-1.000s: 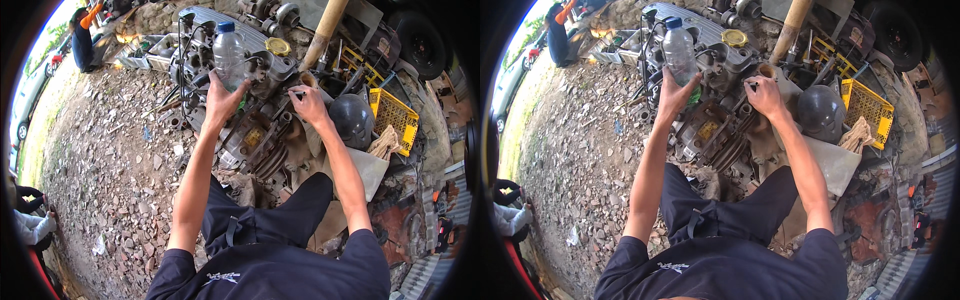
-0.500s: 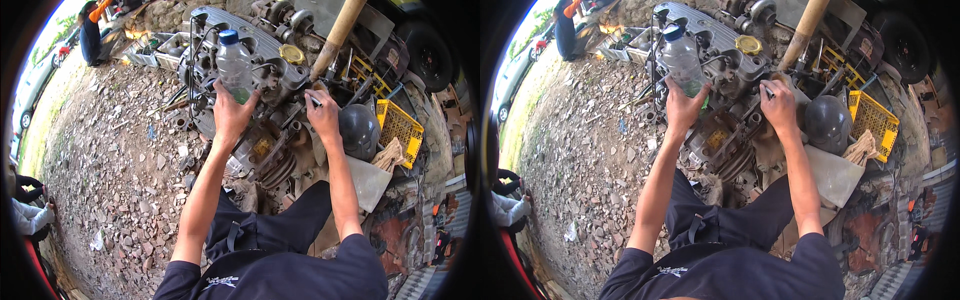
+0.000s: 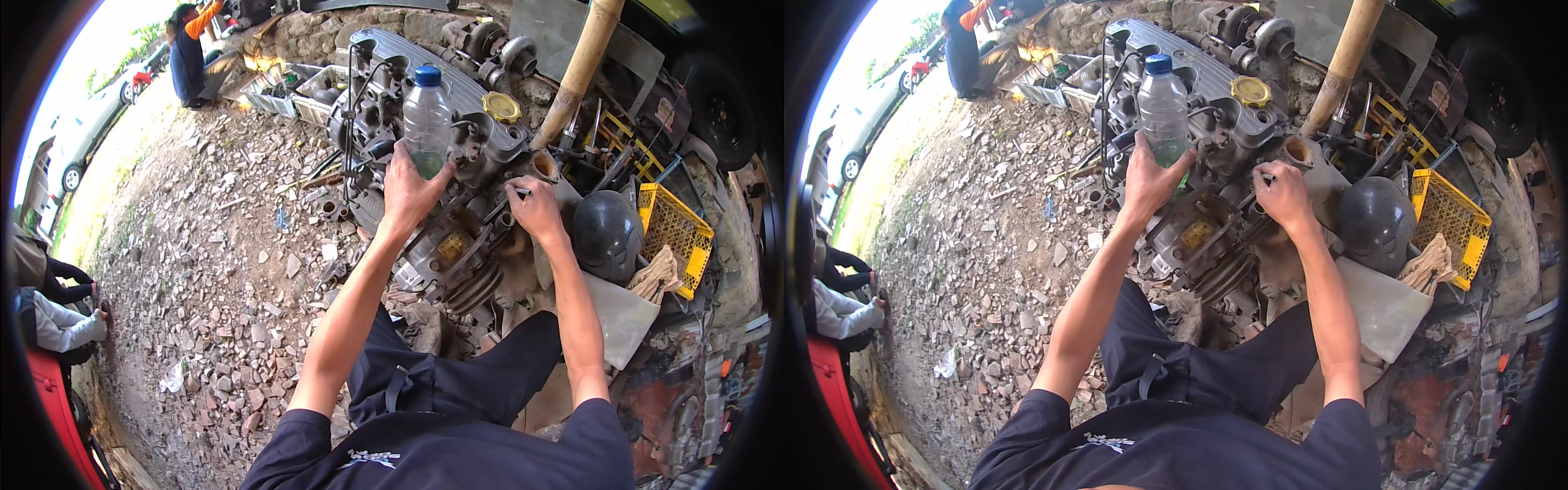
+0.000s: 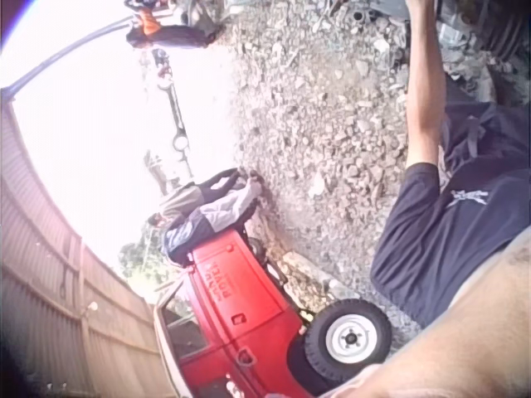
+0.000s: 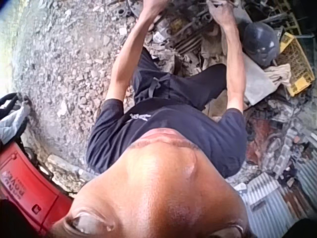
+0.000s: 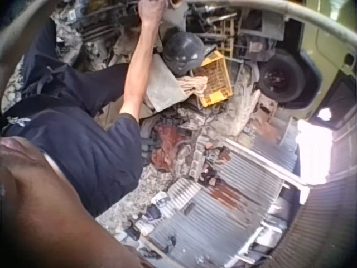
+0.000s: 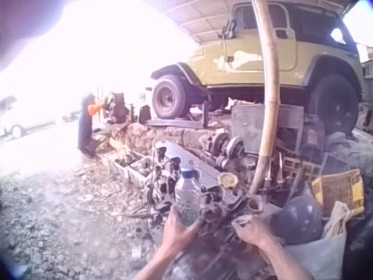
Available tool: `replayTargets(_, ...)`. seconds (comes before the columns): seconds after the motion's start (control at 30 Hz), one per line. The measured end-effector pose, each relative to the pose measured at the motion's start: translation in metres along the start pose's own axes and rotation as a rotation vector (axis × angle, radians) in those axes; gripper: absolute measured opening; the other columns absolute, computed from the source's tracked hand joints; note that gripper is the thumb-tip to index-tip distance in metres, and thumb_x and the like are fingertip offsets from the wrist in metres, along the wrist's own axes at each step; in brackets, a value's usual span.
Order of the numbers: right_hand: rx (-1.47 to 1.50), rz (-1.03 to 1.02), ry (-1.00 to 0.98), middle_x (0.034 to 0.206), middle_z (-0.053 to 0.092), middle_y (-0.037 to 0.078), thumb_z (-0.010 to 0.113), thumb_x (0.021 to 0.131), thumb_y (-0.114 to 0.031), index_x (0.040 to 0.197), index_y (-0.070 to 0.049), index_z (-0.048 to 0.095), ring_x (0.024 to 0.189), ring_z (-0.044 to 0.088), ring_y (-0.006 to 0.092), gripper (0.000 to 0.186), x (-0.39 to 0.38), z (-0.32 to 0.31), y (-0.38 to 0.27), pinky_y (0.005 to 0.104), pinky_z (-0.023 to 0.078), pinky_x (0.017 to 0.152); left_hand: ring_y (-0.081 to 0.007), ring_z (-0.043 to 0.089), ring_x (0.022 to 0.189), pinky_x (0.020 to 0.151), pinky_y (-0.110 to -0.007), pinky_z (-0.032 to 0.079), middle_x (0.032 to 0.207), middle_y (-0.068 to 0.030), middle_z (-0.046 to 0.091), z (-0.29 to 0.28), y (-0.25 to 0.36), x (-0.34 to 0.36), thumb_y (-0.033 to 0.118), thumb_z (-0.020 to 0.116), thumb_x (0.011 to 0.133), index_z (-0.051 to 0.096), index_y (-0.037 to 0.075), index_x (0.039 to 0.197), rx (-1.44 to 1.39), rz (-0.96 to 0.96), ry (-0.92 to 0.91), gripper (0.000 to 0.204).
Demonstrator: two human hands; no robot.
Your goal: The person pours liquid from a plastic bottle onto an engine block and uses a metal tool to clean the surfaces and cylinder head bolt holes.
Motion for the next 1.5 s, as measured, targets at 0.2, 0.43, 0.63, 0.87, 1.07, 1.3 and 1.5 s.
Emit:
replayTargets(0.2, 0.132, 0.081, 0.131, 0.089, 0.071, 0.017, 0.065, 0.091, -0.008, 0.092, 0.001, 0.072, 0.085, 0.068, 0.0383, 0.011, -0.017, -0.014, -0.01, 0.0438, 0.054, 0.077, -0.0439, 0.063, 0.112, 0.095, -0.05, 0.052, 0.121, -0.0322, 0.061, 0.008, -0.001, 0.007, 0.04, 0.08, 0.078, 0.041, -0.007, 0.133, 0.018, -0.078, -0.057, 0.082)
replayTargets(0.43, -0.06, 0.039, 0.215, 0.094, 0.071, 0.018, 0.065, 0.092, -0.007, 0.098, 0.001, 0.072, 0.087, 0.069, 0.0375, 0.013, 0.0, -0.018, -0.005, 0.0415, 0.054, 0.077, -0.0465, 0.061, 0.113, 0.096, -0.048, 0.05, 0.122, -0.0325, 0.06, 0.024, 0.023, -0.005, 0.042, 0.076, 0.085, 0.038, -0.009, 0.133, 0.133, 0.05, -0.017, 0.08)
replayTargets(0.63, 0.136, 0.066, 0.063, 0.088, 0.071, 0.016, 0.068, 0.089, -0.009, 0.092, 0.0, 0.073, 0.084, 0.069, 0.0372, 0.011, 0.004, -0.02, -0.002, 0.0436, 0.054, 0.077, -0.0467, 0.063, 0.111, 0.092, -0.049, 0.052, 0.12, -0.0334, 0.06, 0.022, 0.018, -0.005, 0.043, 0.076, 0.086, 0.04, -0.009, 0.131, 0.11, -0.045, -0.005, 0.078)
replayTargets(0.87, 0.101, 0.092, 0.262, 0.091, 0.071, 0.017, 0.067, 0.089, -0.007, 0.096, 0.001, 0.072, 0.085, 0.068, 0.0371, 0.011, -0.003, -0.037, -0.013, 0.0428, 0.054, 0.076, -0.0469, 0.064, 0.108, 0.091, -0.05, 0.053, 0.119, -0.0335, 0.061, 0.023, 0.016, -0.006, 0.043, 0.076, 0.086, 0.039, -0.009, 0.131, 0.13, -0.02, 0.007, 0.078)
replayTargets(1.07, 0.164, 0.15, 0.049, 0.094, 0.073, 0.017, 0.068, 0.09, -0.01, 0.097, 0.0, 0.074, 0.089, 0.071, 0.0365, 0.014, 0.0, -0.024, -0.002, 0.0403, 0.055, 0.078, -0.0477, 0.063, 0.108, 0.092, -0.05, 0.053, 0.12, -0.0344, 0.06, 0.024, 0.016, -0.006, 0.047, 0.075, 0.086, 0.038, -0.01, 0.132, 0.157, -0.054, -0.037, 0.082)
replayTargets(1.3, 0.242, 0.279, 0.034, 0.096, 0.074, 0.018, 0.071, 0.091, -0.018, 0.099, -0.001, 0.075, 0.092, 0.072, 0.0343, 0.019, 0.009, -0.042, 0.005, 0.0381, 0.056, 0.081, -0.0489, 0.063, 0.111, 0.095, -0.05, 0.051, 0.121, -0.0367, 0.06, 0.025, 0.017, -0.006, 0.053, 0.074, 0.086, 0.039, -0.013, 0.129, 0.21, -0.056, -0.028, 0.087)
replayTargets(1.5, 0.156, 0.136, -0.118, 0.091, 0.074, 0.02, 0.076, 0.087, -0.022, 0.096, -0.003, 0.077, 0.084, 0.072, 0.036, 0.021, 0.029, -0.048, 0.009, 0.0412, 0.055, 0.081, -0.0487, 0.063, 0.109, 0.093, -0.05, 0.052, 0.121, -0.0349, 0.059, 0.026, 0.014, -0.007, 0.05, 0.074, 0.086, 0.038, -0.011, 0.131, 0.206, -0.036, -0.048, 0.084)
Point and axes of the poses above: each hand's wrist, its own x-axis towards the middle knuckle, its own z-axis out of the palm, y = z × x, the point moved 5 cm from there along x, towards the middle knuckle
